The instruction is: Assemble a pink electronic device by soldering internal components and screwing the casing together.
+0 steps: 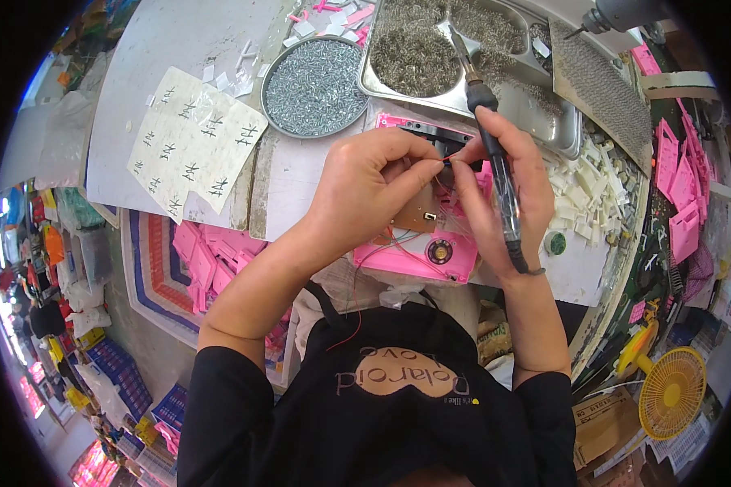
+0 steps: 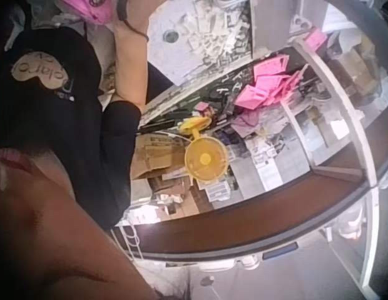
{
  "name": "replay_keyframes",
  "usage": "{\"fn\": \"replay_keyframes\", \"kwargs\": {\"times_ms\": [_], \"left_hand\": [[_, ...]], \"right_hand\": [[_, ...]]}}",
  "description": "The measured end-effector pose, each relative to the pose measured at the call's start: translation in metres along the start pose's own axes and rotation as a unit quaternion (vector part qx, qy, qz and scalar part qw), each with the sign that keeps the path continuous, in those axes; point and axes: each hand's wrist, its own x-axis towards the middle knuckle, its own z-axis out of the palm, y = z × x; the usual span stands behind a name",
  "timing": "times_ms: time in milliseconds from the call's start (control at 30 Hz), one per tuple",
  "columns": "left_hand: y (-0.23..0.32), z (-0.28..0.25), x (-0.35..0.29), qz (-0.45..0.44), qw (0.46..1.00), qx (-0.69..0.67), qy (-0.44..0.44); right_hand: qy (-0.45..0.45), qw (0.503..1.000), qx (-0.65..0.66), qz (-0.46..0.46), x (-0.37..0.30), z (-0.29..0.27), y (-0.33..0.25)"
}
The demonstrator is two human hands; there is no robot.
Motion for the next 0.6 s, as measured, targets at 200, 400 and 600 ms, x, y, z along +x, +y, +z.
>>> {"fn": "replay_keyframes", "kwargs": {"times_ms": [200,400,600], "left_hand": [[0.002,0.0,0.0,0.087,0.992,0.089,-0.01],[-0.007,0.005,0.001,0.128,0.981,0.143,0.011],[-0.01,0.006,0.003,0.132,0.978,0.161,0.017]], "right_hand": [[0.041,0.997,0.021,-0.059,-0.027,-0.05,0.007],[0.036,0.989,0.145,-0.001,-0.048,-0.084,-0.002],[-0.086,0.993,0.062,-0.051,-0.051,-0.083,0.0]]}}
